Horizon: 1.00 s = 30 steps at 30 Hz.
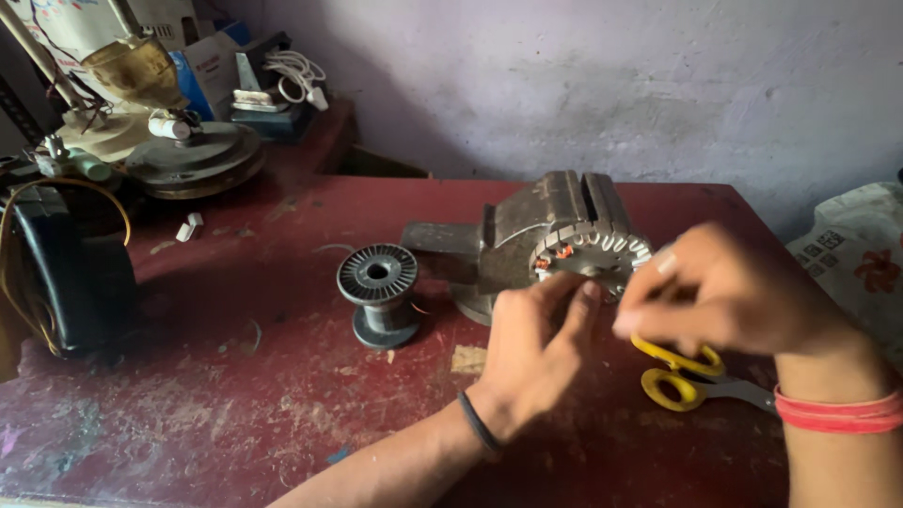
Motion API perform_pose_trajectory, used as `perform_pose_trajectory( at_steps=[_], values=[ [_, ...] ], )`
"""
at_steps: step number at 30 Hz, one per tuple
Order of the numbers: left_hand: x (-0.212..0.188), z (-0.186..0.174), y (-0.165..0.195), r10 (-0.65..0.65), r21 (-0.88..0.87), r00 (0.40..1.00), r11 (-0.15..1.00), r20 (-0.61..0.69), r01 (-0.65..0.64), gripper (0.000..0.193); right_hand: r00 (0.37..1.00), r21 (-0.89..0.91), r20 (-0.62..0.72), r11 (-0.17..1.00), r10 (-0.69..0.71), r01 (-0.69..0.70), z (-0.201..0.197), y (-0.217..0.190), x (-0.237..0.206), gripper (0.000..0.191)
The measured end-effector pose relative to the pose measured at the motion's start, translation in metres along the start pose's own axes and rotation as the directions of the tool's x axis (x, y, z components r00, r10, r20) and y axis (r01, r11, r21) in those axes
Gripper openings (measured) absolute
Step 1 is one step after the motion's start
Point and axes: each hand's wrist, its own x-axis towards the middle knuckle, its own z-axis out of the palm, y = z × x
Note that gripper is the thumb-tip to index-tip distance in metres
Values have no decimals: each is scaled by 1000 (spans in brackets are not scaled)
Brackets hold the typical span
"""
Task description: The person winds copper wire around a motor stator held in a bench vise. They repeatedly insert the wire into slots, pull it through, and trim excess with scissors. The stator remains clamped throughout the process.
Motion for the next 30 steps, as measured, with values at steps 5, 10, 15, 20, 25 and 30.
perform_pose_trajectory(
  at_steps=[5, 10, 15, 20, 25, 30],
  values=[
    [-9, 3, -5, 118, 27, 993, 993, 7, -118, 27, 669, 15, -688, 917, -279, 398, 13, 1, 12, 11],
    [-11, 2, -7, 133, 54, 991, 990, -9, -132, 28, 704, -26, -651, 935, -284, 353, 32, -16, 27, 49],
    [-12, 0, -7, 77, 33, 997, 996, -1, -77, 28, 757, 167, -635, 930, -153, 328, 40, -27, 39, 63],
    [-13, -1, -8, 54, 42, 999, 998, 5, -54, 28, 751, 117, -635, 939, -181, 325, 48, -31, 43, 76],
    [-15, -2, -12, 94, 23, 996, 995, -13, -93, 28, 749, 66, -629, 946, -207, 317, 60, -32, 52, 80],
    [-15, -3, -12, 97, 16, 995, 995, -26, -97, 28, 772, 116, -604, 937, -196, 329, 58, -30, 54, 75]
  ],
)
